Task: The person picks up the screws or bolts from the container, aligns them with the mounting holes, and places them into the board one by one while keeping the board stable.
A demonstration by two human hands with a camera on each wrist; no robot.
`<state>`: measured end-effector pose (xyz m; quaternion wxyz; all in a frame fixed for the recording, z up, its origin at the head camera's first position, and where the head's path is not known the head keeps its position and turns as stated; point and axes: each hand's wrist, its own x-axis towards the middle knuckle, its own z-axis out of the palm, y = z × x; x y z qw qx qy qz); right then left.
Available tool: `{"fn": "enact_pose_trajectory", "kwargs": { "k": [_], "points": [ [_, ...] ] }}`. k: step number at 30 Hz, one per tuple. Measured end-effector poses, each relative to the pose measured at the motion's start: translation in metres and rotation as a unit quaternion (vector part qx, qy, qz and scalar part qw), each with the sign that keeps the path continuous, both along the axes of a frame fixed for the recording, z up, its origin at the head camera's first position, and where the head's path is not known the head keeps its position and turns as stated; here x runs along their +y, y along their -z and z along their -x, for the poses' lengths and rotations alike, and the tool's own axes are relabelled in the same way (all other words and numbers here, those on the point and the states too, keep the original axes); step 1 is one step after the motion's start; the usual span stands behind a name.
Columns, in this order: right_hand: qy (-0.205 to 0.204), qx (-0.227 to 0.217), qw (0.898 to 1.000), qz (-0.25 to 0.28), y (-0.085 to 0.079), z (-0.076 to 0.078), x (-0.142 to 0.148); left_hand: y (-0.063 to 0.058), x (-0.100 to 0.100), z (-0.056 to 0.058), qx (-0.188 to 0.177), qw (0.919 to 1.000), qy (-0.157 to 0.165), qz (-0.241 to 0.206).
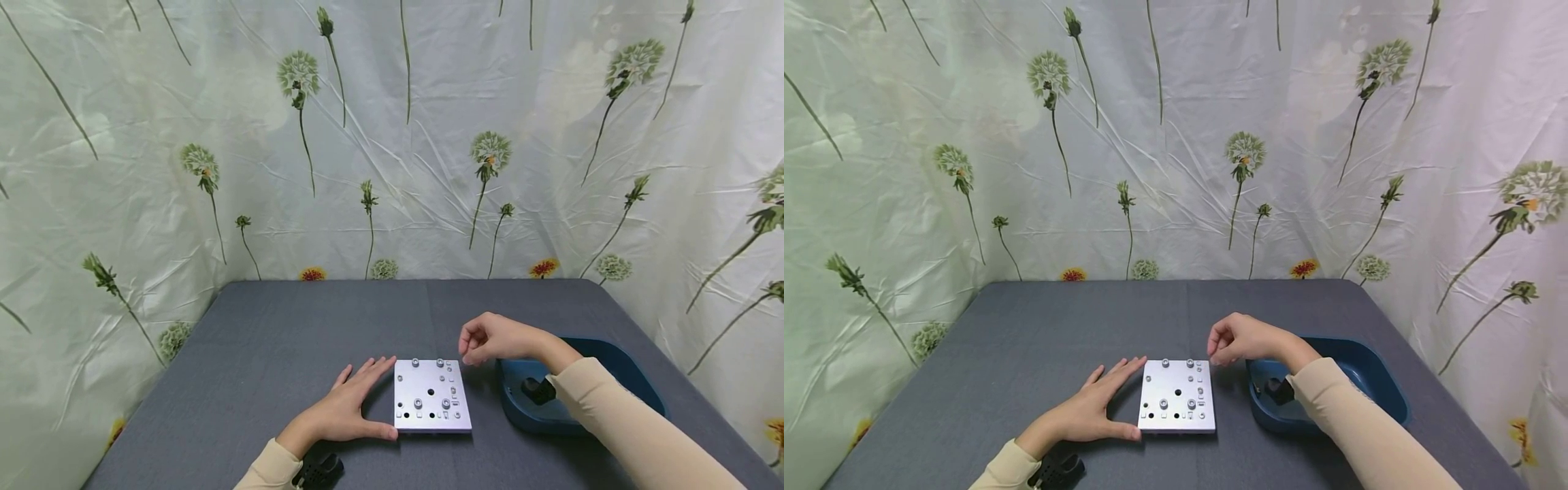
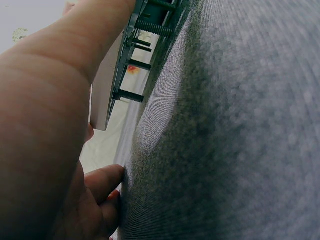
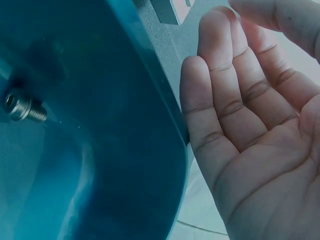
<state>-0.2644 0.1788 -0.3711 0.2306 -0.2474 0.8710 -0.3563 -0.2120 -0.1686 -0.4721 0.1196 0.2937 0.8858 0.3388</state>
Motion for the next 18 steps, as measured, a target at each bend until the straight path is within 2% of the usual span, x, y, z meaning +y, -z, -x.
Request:
{"fn": "enact_pose_trajectory", "kwargs": {
  "k": [18],
  "points": [
    [0.005,-0.002,1.0,0.025,-0.009,-0.008,0.029,-0.001,0.0,-0.001,0.0,1.0,0.005,0.0]
  ]
}}
